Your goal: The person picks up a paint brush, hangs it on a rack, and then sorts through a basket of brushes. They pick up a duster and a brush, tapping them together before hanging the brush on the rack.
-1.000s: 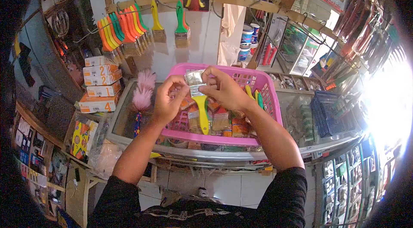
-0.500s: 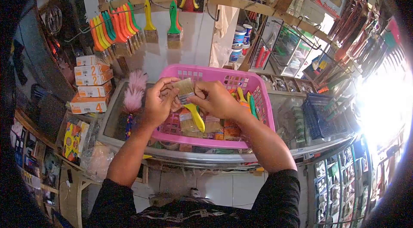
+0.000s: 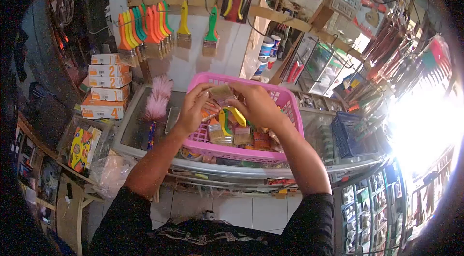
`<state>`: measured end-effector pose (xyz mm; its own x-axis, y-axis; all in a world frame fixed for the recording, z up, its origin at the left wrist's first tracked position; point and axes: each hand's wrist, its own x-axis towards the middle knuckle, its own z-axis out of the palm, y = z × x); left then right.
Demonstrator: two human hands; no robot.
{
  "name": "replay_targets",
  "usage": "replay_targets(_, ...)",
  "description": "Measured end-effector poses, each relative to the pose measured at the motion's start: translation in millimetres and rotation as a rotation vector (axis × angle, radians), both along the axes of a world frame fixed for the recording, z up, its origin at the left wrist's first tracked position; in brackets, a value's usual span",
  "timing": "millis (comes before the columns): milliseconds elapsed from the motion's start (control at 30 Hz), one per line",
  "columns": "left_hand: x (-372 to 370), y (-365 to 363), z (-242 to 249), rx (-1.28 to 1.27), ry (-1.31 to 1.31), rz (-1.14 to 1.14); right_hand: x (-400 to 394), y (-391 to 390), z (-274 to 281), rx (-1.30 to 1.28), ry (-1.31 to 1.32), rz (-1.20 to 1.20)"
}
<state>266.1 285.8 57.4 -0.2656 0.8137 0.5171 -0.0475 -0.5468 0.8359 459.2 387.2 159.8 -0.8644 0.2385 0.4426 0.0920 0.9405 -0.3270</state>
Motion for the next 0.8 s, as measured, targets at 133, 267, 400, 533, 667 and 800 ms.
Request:
replay_targets(133,-6.9,-5.0,3.6,0.052,-0.308,-0.233,-3.2,-47.6,1.1,0.179,0.174,-0.081)
replay_targets(267,-8.5,-55.5,16.7,-0.126,-0.515,-0.217,-21.9,-88.5,-4.5,0.372,0.339,0.003)
replay_targets(400,-20.7,-143.1,18.8,-0.207,-0.728,-0.301,-54.0,-138.9,-24.8,0.439,0.388,0.148)
replay_targets(533,-45.6,-206.7,-3.1,-0.233,-0.716,-0.149,-89.0,-185.5,-46.3,0.46,0.363,0.278)
replay_targets(667,-68.6,-242.4,-4.9,-0.228,-0.635,-0.154,-127.2,-204.7,-92.5,0.4,0.444,0.345)
replay_targets(800,-72.9,-273.4,-14.0,-0.157,-0.667,0.042,-146.2,-234.9,-112.9,0.19,0.474,0.312)
